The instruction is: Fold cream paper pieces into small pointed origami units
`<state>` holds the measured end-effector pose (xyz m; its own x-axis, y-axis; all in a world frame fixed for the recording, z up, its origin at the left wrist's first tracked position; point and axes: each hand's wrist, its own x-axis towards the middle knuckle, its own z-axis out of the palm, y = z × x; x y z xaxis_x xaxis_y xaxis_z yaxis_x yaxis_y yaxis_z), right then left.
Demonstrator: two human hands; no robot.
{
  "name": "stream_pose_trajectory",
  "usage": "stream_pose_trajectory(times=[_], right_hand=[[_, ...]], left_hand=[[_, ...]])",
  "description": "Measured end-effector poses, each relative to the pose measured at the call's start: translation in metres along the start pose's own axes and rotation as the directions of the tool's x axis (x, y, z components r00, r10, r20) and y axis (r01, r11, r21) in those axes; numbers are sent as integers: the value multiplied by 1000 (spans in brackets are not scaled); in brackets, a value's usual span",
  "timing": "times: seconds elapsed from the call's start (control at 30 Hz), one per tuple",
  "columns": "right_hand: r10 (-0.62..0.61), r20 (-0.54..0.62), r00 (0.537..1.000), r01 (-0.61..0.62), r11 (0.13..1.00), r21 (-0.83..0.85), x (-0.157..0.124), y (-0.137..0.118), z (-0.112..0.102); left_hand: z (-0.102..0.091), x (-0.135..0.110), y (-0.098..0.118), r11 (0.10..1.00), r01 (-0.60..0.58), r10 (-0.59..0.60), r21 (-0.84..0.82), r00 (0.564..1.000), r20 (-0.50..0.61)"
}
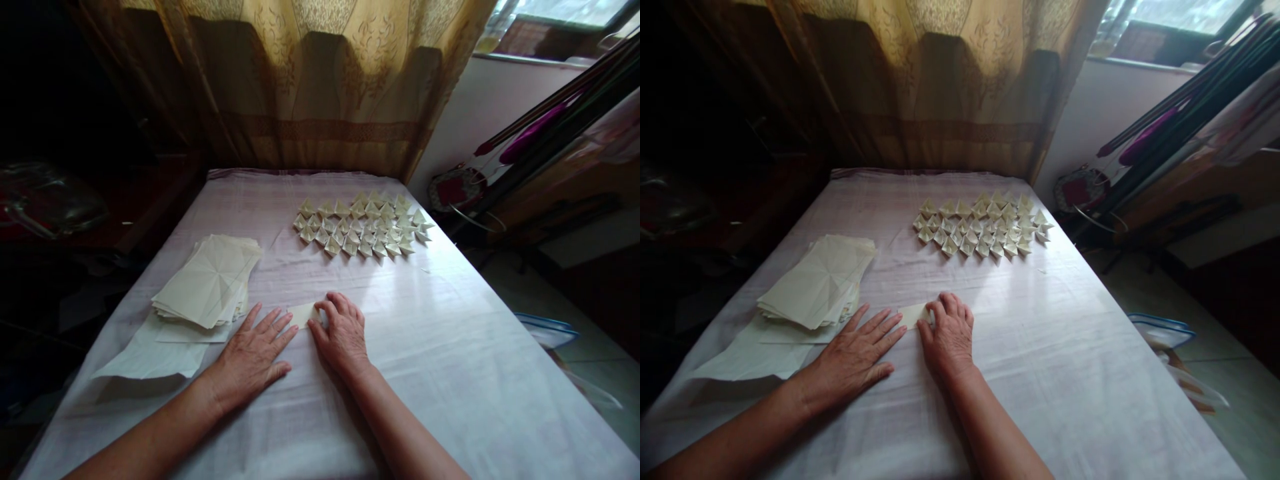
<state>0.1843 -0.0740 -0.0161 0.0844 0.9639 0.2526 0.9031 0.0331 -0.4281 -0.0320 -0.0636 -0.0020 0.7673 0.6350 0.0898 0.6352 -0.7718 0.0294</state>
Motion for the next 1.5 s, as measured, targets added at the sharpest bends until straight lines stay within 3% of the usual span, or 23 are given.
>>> stream_pose_trajectory(times=[0.23, 0.57, 0.67, 0.77, 0.87, 1.0, 1.2, 1.5], right_hand=[[-23, 27, 999, 22, 999, 24, 0, 18, -1], [-39, 21, 999, 40, 999, -4, 0, 16, -1], [-39, 23, 999, 39, 999, -6, 0, 14, -2], [-52, 8, 999, 52, 999, 2, -1, 14, -1], [-71, -17, 997, 71, 997, 8, -2, 16, 1], [-78, -26, 997, 78, 997, 11, -3, 18, 3], [-65, -33, 997, 66, 998, 4, -4, 21, 6], [-114, -76, 991, 123, 983, 135, -5, 17, -5]], left_hand=[[-4, 2, -5, 1000, -10, 12, -17, 995, 103], [-28, 11, -16, 995, -4, 37, -97, 941, 336], [-31, 12, -13, 996, -14, 39, -90, 960, 277], [-28, 15, -4, 997, -11, 18, -75, 994, 104], [-18, 23, 9, 997, 25, -29, -75, 998, -50], [0, 31, 19, 996, -4, -2, -94, 998, -69], [6, 27, 9, 988, 3, -12, -158, 998, -55], [18, 39, 4, 960, 66, -137, -272, 958, -253]])
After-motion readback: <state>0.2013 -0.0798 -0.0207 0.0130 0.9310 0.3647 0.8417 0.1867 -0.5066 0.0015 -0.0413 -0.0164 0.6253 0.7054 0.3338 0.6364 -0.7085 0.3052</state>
